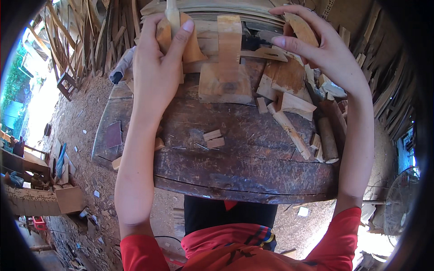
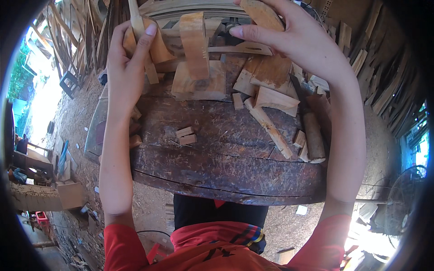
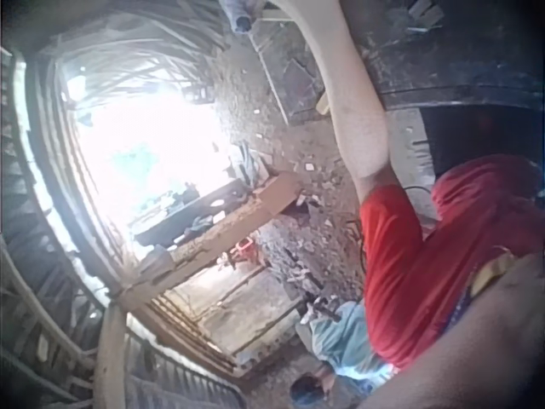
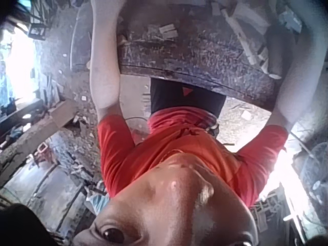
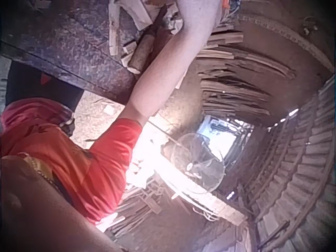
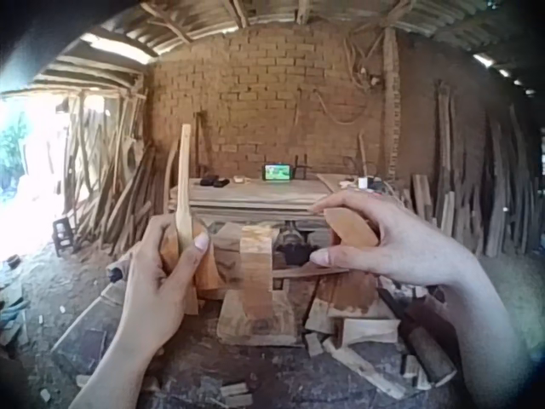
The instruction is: Carving and fitting small wooden pieces together at a workbench.
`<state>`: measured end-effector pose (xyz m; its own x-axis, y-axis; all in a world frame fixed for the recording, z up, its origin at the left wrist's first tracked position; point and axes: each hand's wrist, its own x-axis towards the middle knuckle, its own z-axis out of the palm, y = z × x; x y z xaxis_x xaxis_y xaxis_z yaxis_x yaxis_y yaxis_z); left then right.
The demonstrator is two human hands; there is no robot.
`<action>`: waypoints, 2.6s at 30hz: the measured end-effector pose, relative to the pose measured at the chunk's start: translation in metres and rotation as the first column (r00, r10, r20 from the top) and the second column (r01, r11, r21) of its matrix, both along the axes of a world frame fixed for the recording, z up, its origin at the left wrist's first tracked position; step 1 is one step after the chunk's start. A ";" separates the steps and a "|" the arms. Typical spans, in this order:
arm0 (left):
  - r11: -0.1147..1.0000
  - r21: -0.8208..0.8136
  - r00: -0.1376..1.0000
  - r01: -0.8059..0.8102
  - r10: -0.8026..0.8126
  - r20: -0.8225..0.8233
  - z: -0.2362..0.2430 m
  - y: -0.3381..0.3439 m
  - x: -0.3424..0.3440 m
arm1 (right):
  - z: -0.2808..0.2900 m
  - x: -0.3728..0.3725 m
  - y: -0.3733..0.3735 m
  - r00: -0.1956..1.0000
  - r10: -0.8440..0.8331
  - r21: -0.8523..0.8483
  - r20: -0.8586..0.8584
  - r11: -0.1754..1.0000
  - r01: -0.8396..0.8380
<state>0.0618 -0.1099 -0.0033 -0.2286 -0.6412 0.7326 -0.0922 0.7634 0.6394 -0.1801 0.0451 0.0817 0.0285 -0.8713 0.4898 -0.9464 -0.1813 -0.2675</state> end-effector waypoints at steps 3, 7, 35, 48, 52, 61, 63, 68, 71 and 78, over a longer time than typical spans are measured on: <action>0.998 -0.046 0.999 -0.032 0.033 0.027 -0.001 -0.001 0.002 | 0.001 0.016 0.006 0.947 -0.201 0.248 0.251 0.959 0.138; 0.998 -0.023 0.997 -0.060 0.061 0.039 0.000 0.002 -0.001 | -0.005 0.013 0.004 0.982 -0.033 0.145 0.188 0.989 0.006; 0.968 0.059 0.956 -0.243 0.229 0.185 0.006 0.000 0.012 | -0.013 0.001 0.002 0.992 0.045 0.208 0.115 0.976 -0.068; 0.987 0.076 0.983 -0.144 0.134 0.123 0.010 -0.003 0.012 | 0.003 0.023 0.010 0.994 0.030 0.025 0.110 0.999 -0.032; 0.992 0.109 0.997 -0.065 0.070 -0.037 0.013 -0.002 0.017 | 0.032 0.099 0.015 0.985 -0.062 0.006 0.160 0.998 0.061; 0.993 -0.089 0.902 0.072 -0.103 -0.419 0.031 0.012 0.019 | -0.002 0.119 -0.026 0.946 0.268 -0.133 0.185 0.960 -0.246; 0.991 -0.114 0.920 0.073 -0.111 -0.376 0.030 0.013 0.020 | -0.010 0.127 -0.029 0.927 0.274 -0.118 0.256 0.961 -0.252; 0.992 -0.003 0.943 0.123 -0.118 -0.313 0.019 0.021 0.012 | -0.031 0.125 -0.033 0.961 0.156 -0.154 0.229 0.980 -0.122; 0.998 0.002 0.949 0.058 -0.054 -0.309 0.014 0.017 0.009 | -0.049 0.124 -0.041 0.976 0.199 -0.369 0.089 0.917 -0.153; 0.971 -0.216 0.970 -0.105 0.052 -0.239 0.008 0.007 -0.007 | -0.086 0.157 0.020 0.838 0.533 -0.075 -0.118 0.836 -0.543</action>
<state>0.0547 -0.1025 0.0051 0.0077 -0.4627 0.8865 -0.0279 0.8861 0.4627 -0.0227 0.0647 -0.0041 0.5260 -0.6513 0.5470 -0.7099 -0.6904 -0.1395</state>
